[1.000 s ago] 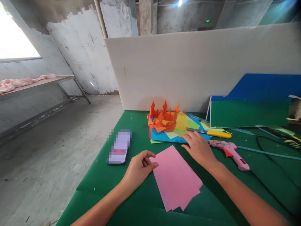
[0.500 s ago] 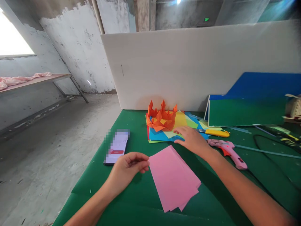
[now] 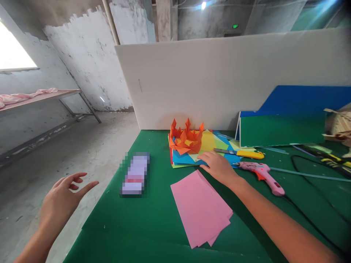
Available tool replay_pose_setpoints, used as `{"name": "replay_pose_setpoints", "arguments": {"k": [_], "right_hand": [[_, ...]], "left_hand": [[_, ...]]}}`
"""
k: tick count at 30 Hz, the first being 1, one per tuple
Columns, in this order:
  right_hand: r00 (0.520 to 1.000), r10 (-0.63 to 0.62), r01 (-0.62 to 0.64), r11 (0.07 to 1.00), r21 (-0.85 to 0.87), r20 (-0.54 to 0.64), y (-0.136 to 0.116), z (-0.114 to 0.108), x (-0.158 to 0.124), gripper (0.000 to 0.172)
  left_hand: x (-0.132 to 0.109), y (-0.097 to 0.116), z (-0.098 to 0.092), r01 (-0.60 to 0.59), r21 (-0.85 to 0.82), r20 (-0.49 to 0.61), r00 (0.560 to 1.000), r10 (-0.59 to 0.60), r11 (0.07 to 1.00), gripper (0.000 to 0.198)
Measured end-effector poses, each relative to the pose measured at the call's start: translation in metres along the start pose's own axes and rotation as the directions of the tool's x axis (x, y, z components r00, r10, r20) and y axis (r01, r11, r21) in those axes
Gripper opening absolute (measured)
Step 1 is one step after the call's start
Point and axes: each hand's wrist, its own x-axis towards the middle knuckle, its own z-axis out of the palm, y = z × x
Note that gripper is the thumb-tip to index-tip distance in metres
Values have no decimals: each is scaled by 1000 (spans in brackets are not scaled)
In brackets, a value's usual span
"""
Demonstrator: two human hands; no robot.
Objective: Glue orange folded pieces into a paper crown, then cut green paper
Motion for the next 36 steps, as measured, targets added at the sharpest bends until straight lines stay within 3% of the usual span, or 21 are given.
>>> {"name": "replay_pose_setpoints", "arguments": {"k": [3, 7, 10, 14, 17, 19, 22, 25, 27, 28, 29, 33, 36], "right_hand": [[1000, -2, 2, 1000, -27, 15, -1, -1, 2, 24], [999, 11, -10, 1000, -30, 43, 1, -3, 6, 15], [998, 37, -36, 999, -27, 41, 4, -5, 8, 14], [995, 102, -102, 995, -22, -5, 11, -8, 15, 17], [986, 157, -158, 987, -12, -48, 19, -11, 21, 17], [982, 175, -175, 985, 0, -70, 23, -12, 24, 17], [981, 174, -173, 985, 25, -85, 25, -14, 26, 15], [980, 175, -171, 984, 49, -96, 23, -13, 23, 12], [978, 180, -174, 983, 63, -109, 20, -13, 19, 11], [977, 180, -173, 982, 69, -115, 19, -13, 16, 12], [976, 179, -171, 982, 74, -120, 17, -13, 11, 13], [980, 161, -152, 985, 84, -116, 17, -19, -23, 10], [971, 173, -173, 985, 13, -168, 32, -22, -64, 12]], "left_hand": [[2, 0, 1, -27, 60, -21, 999, 29, 998, 29], [5, 17, 4, -48, -73, -87, 995, 42, 996, 17], [8, 38, 6, -83, -204, -122, 991, 59, 975, 18], [9, 74, 12, -80, -232, -99, 993, 58, 969, 25], [6, 106, 24, -213, -267, -16, 976, 217, 940, 25], [2, 130, 38, -419, -254, -29, 904, 426, 872, 23], [-5, 169, 67, -771, -239, -13, 610, 792, 590, 23], [-11, 204, 101, -912, -215, 59, 344, 937, 348, 18], [-13, 223, 121, -948, -206, 110, 226, 968, 244, 22], [-13, 231, 130, -957, -199, 132, 186, 974, 210, 22], [-13, 238, 137, -960, -192, 161, 175, 971, 205, 23], [-7, 253, 149, -957, -141, 219, 218, 951, 252, 26], [-3, 256, 149, -965, -131, 250, 189, 950, 226, 22]]}}
